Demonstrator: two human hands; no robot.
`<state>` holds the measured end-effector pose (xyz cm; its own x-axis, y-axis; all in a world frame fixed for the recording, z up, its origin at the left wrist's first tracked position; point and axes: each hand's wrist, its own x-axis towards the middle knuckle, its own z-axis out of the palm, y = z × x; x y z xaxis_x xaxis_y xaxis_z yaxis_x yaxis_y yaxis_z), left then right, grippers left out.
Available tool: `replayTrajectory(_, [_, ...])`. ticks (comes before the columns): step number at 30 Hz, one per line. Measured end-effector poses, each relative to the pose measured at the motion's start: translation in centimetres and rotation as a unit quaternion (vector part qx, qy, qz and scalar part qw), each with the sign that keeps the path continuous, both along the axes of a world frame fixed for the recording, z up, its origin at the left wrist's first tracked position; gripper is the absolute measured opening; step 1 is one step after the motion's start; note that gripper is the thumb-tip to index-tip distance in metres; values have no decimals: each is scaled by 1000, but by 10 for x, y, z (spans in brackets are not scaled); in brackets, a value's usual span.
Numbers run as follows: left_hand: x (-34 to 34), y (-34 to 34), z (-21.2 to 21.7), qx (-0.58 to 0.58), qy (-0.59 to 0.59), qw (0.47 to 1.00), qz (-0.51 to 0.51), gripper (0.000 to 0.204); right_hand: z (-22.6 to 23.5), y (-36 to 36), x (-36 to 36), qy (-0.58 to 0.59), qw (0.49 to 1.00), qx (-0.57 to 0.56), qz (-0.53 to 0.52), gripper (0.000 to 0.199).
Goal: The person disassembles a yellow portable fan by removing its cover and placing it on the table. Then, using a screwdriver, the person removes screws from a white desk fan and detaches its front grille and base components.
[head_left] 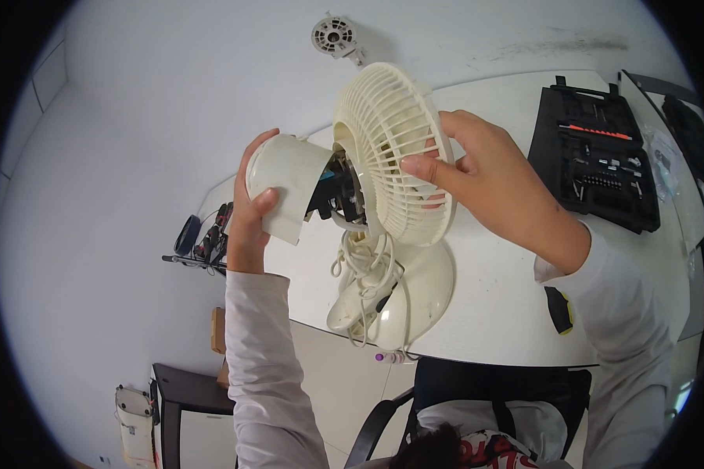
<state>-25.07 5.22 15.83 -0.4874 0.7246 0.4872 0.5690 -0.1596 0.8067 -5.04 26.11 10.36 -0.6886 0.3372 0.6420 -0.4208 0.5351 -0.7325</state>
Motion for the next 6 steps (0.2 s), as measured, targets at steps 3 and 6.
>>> replayTrajectory(3, [8,0,-8,32,-7,999,24,103,-2,0,0,8,999,32,-9,42])
replayTrajectory(6, [15,1,-9,33,-13,998,59,105,5,-3,4,-55,997,-50,26,40])
